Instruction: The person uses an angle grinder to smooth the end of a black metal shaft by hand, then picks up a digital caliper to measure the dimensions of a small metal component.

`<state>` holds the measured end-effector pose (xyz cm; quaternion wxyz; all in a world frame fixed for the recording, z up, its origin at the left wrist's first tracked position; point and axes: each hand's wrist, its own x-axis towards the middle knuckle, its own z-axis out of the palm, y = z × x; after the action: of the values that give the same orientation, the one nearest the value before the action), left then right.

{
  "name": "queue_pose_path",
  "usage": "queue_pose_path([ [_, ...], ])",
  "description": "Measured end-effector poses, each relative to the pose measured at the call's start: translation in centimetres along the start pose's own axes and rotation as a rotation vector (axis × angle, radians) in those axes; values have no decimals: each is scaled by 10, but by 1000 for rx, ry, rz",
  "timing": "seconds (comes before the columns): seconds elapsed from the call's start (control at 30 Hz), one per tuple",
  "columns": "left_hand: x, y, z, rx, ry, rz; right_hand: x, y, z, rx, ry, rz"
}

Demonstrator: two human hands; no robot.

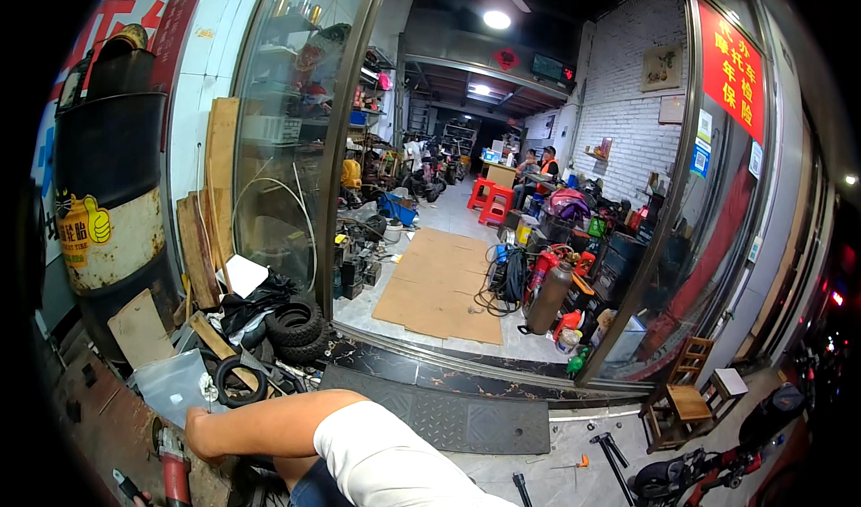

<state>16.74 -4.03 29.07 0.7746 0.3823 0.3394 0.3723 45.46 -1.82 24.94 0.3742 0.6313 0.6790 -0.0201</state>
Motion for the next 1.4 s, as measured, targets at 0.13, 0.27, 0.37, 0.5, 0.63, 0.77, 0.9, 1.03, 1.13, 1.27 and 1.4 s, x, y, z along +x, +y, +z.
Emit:
queue_pose_path([
  [0.13, -3, 4, -5, -6, -9, 60, -18, -2, -28, 18, -28, -90],
  [0.27, -1, -1, -1, -55, -55, 33, 17, -21, 7, 29, 36, -123],
  [0.37, 4, -4, 8, -59, -77, 40, 50, -26, 47, 141, 79, -55],
  [0.5, 28, -23, -55, -11, 43, -22, -48, -8, 3, 323, 204, -117],
  [0.63, 29, -48, -54, 284, -113, 187, -95, 21, 14, 737, 255, -31],
  [0.77, 27, -39, -17, 240, -251, 288, -144, 18, -9, 1039, 485, 32],
  [0.9, 14, -32, -17, 235, -273, 383, -152, -7, -39, 1138, 570, 13],
  [1.03, 11, -32, -11, 287, -239, 406, -159, -10, -45, 1209, 688, 7],
  [1.13, 8, -29, -7, 462, -142, 515, -156, -6, -47, 1266, 719, 10],
  [1.27, 9, -30, -14, 585, -70, 658, -148, -11, -48, 1409, 713, 8],
  [1.4, 12, -28, -10, 664, -13, 847, -148, -15, -49, 1471, 715, -12],
])
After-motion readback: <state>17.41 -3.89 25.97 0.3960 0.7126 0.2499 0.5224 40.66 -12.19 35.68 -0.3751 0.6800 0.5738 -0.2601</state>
